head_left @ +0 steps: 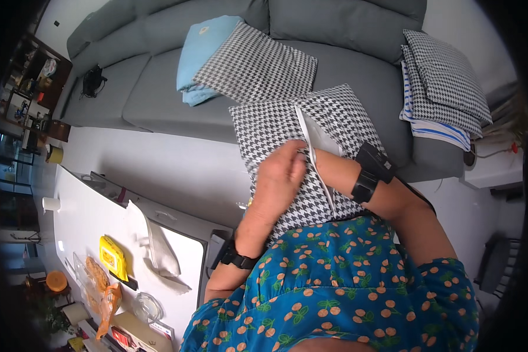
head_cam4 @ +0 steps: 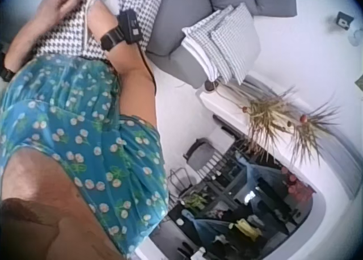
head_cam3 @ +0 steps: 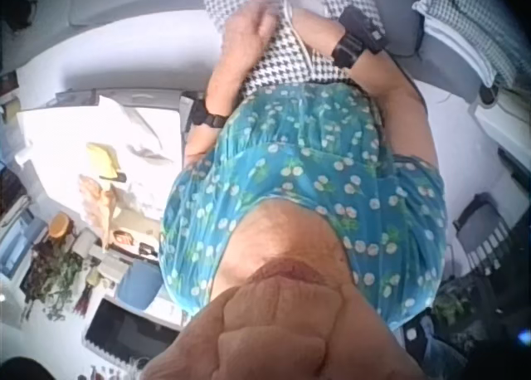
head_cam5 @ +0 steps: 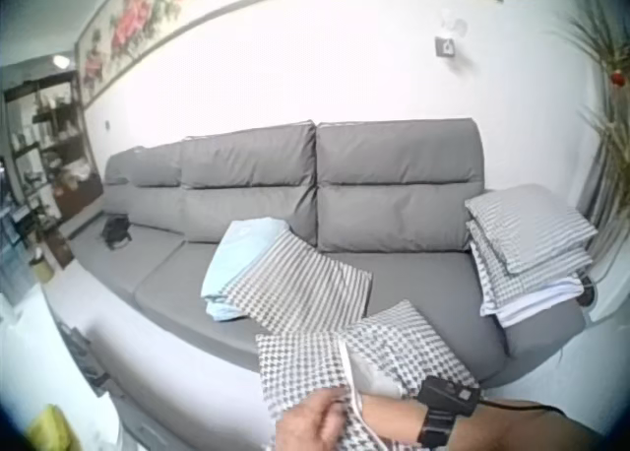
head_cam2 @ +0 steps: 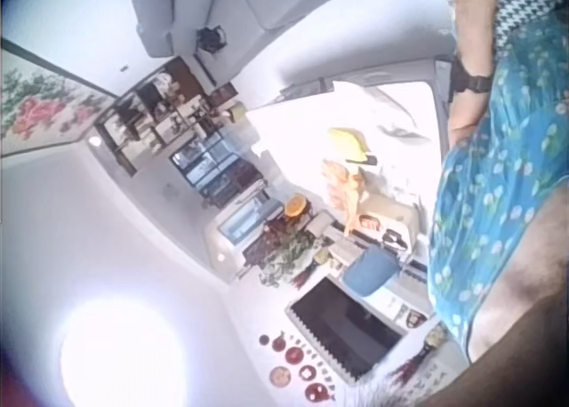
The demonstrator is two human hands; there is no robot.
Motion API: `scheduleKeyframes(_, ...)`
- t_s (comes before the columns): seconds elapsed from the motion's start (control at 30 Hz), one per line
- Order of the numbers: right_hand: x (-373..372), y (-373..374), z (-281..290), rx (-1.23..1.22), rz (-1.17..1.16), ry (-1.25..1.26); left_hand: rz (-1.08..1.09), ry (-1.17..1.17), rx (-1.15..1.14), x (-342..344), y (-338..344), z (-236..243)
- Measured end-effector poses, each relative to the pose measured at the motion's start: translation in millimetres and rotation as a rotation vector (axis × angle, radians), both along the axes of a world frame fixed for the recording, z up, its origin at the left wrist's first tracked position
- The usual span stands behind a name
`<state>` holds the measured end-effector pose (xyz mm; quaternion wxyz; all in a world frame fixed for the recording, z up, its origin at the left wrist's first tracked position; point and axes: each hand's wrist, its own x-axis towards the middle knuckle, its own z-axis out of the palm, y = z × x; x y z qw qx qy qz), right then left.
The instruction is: The recorder is unzipping pillow cases, removing pillows, and putting pillows into new cases.
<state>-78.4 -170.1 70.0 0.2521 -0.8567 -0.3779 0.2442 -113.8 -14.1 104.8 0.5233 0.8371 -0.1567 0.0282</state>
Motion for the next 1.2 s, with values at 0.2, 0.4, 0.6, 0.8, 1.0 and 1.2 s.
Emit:
scheduleKeyframes(0.2,-3,8,-5,-0.01,0.014,0.008,0.409,0.086,-0.084,25,69,-58)
scheduleKeyframes(0.4,-13,5,-7,-0.025,0.054,0.041,0.433,0.529,-0.16,27,82,-90)
scheduleKeyframes(0.6,-24,0,-13,-0.034,0.063,0.06,0.354,0.518,-0.378,47,55,-80)
scheduleKeyframes(0.8,-26,7,-10,-0.039,0.078,0.061,0.154,0.444,-0.431,101,61,-103)
scheduleKeyframes(1.0,-9,20,-5,-0.016,0.025,-0.011,-0.08,0.816,-0.842,109,51,-76)
scheduleKeyframes(1.2,80,20,46,0.07,-0.388,-0.358,-0.062,0.661,-1.289,76,61,-78)
